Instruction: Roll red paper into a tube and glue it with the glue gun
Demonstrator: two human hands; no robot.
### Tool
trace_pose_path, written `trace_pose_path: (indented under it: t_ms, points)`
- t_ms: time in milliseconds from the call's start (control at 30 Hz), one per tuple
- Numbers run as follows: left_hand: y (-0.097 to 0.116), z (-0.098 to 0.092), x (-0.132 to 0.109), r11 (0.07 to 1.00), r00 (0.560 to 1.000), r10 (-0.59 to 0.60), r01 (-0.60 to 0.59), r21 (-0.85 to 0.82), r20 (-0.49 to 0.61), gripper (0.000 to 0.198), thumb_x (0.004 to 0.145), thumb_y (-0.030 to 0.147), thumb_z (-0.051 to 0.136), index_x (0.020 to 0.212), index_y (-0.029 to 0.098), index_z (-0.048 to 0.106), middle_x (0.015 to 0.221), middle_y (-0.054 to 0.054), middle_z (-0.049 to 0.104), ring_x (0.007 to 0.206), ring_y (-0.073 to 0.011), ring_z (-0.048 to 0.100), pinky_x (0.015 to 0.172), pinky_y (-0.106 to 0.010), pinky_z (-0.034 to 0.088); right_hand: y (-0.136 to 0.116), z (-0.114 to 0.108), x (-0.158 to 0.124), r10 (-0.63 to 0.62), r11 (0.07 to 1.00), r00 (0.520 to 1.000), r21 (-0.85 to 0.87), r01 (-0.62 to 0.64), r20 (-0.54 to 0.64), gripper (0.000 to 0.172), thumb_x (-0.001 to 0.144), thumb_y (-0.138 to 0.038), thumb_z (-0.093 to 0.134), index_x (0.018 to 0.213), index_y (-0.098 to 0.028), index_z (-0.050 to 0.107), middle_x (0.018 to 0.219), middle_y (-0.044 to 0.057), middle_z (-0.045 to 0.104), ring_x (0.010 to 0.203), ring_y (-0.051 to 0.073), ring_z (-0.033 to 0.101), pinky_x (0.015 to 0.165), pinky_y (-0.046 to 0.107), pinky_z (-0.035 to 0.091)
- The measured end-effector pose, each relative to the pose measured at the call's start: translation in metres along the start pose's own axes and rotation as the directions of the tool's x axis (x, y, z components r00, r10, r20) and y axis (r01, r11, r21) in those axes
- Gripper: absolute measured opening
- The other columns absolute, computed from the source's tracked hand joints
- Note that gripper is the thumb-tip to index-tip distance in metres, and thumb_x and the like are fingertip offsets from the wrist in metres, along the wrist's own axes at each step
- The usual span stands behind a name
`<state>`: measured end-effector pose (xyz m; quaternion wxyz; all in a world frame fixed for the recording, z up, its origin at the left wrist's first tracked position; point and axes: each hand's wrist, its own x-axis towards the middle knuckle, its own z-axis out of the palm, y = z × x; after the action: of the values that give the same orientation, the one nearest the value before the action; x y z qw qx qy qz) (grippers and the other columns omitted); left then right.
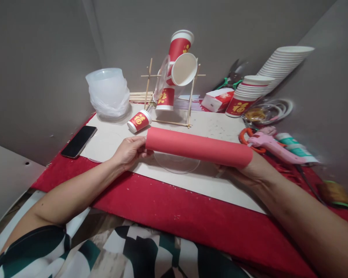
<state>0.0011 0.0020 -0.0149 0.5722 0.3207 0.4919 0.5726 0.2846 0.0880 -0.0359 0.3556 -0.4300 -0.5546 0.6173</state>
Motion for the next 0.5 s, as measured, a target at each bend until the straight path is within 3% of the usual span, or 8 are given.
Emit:
trace_pose_path:
  t_ms: [133, 300, 500]
  points:
    - [0.0020, 0.0036, -0.0020, 1.000, 1.000, 0.018, -0.018, 0.018, 0.002, 0.019, 0.065, 0.021, 0.076, 0.055, 0.012, 0.064, 0.049, 0.001, 0.054, 0.047, -0.0080, 0.054, 0.044, -0.017, 0.038, 0.0020, 0.0013, 0.0004, 0.046, 0.996, 0.997, 0.084, -0.040, -0.066, 0.006, 0.049, -0.023, 0.065, 0.044, -0.025, 0.065, 0.041, -0.002, 0.055, 0.039, 0.013, 0.046, 0.039, 0.024, 0.037]
    - [0.0008, 0.0052, -0.0043, 0.996, 1.000, 0.002, -0.004, 0.094, 0.020, 0.022, 0.067, 0.029, 0.078, 0.060, 0.012, 0.067, 0.052, -0.003, 0.060, 0.049, -0.0108, 0.055, 0.048, -0.021, 0.040, -0.0007, 0.0028, -0.0017, 0.030, 0.997, 0.999, 0.067, -0.029, -0.018, 0.007, 0.049, -0.019, 0.065, 0.045, -0.024, 0.065, 0.043, -0.002, 0.057, 0.040, 0.013, 0.048, 0.040, 0.024, 0.041]
    - [-0.0041, 0.0026, -0.0034, 0.997, 0.998, -0.014, 0.010, 0.071, 0.063, 0.019, 0.069, 0.030, 0.074, 0.070, 0.012, 0.069, 0.055, -0.005, 0.064, 0.047, -0.0133, 0.059, 0.047, -0.023, 0.044, -0.0016, 0.0004, -0.0039, 0.005, 0.999, 0.999, 0.050, -0.007, 0.040, 0.008, 0.050, -0.015, 0.067, 0.049, -0.022, 0.062, 0.048, 0.003, 0.061, 0.045, 0.018, 0.057, 0.042, 0.026, 0.046]
